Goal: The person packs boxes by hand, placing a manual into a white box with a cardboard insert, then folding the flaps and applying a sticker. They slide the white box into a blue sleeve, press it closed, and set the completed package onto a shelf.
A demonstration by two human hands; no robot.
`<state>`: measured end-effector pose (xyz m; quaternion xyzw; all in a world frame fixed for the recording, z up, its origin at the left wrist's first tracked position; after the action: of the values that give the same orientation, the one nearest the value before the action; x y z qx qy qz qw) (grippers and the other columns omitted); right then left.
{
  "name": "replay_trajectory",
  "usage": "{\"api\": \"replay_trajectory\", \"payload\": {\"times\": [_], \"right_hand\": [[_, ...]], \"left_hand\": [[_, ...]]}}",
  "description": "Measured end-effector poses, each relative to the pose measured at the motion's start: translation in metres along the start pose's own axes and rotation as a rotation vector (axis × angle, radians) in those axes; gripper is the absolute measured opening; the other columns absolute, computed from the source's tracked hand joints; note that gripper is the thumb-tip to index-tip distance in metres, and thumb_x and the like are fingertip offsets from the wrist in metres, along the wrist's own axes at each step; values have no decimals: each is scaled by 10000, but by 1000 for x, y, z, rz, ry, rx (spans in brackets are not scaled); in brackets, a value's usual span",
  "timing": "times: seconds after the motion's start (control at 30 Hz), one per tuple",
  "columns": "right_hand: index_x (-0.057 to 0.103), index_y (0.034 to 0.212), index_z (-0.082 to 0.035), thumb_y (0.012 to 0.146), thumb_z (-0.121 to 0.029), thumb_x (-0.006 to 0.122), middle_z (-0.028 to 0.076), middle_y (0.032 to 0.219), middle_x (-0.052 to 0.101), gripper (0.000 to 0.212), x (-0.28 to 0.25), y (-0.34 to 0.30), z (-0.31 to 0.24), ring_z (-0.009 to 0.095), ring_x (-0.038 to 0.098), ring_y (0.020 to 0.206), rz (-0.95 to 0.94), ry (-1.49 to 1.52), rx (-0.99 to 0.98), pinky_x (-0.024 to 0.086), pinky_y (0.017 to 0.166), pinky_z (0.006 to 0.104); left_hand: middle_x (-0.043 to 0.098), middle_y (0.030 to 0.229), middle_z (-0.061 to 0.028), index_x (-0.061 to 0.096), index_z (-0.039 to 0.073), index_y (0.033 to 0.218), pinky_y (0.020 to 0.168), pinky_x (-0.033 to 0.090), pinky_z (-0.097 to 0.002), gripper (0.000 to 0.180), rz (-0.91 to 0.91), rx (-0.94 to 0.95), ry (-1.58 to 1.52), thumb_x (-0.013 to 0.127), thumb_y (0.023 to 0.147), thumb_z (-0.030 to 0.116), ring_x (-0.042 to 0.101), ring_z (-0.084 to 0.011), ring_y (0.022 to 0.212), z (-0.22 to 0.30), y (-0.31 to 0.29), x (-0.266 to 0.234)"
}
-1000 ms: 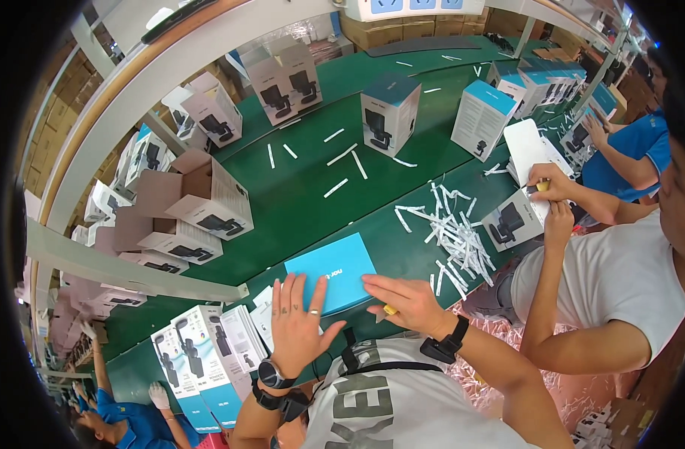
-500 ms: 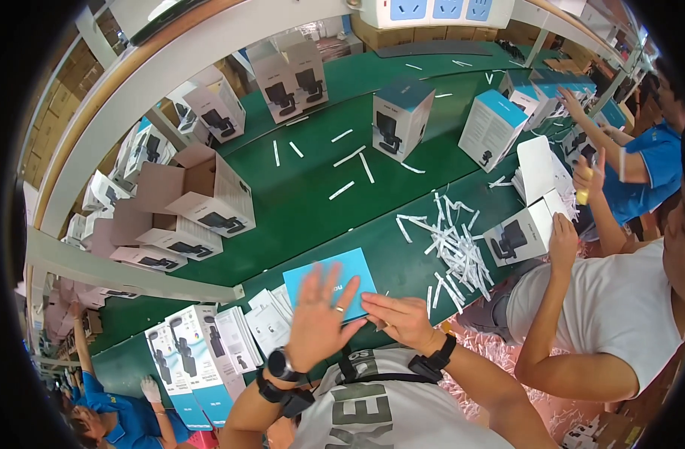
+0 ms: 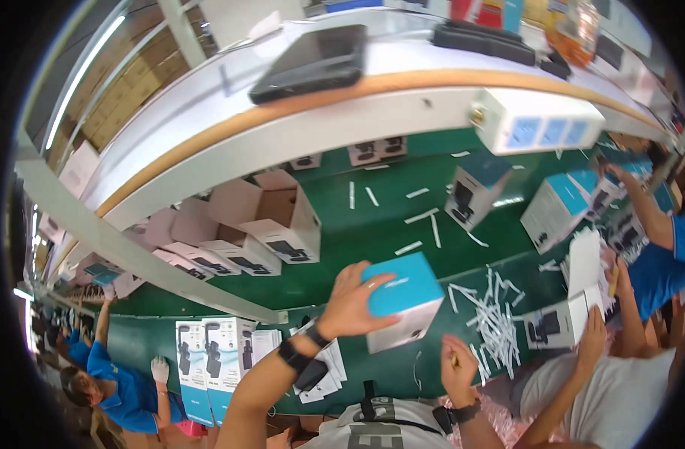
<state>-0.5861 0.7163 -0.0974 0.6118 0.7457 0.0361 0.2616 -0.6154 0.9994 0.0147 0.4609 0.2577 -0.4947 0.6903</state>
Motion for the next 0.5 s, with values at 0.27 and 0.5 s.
{"api": "replay_trajectory", "payload": {"times": [0.27, 0.5], "right_hand": [[771, 1008, 28, 967, -64, 708, 139, 910, 769, 119, 30, -40, 49, 186, 702, 789, -202, 53, 58, 530, 710, 311], [795, 1024, 1, 988, -120, 716, 73, 741, 704, 149, -4, -85, 118, 90, 534, 622, -277, -3, 447, 413, 576, 292]], "left_hand": [[421, 1563, -315, 583, 170, 1488, 1204, 316, -629, 823, 205, 130, 248, 824, 789, 530, 408, -512, 1439, -52, 132, 53], [614, 1386, -259, 665, 106, 1357, 1122, 457, -563, 651, 162, -251, 659, 815, 798, 405, 585, -458, 1269, -141, 104, -61]]}}
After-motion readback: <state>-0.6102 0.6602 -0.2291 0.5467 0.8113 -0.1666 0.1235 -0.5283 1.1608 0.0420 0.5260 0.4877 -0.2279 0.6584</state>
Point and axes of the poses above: each hand's wrist, its own y-axis towards the middle knuckle, its own x-axis out of the palm, z = x × y, the point moved 10 cm from there along y, towards the middle knuckle
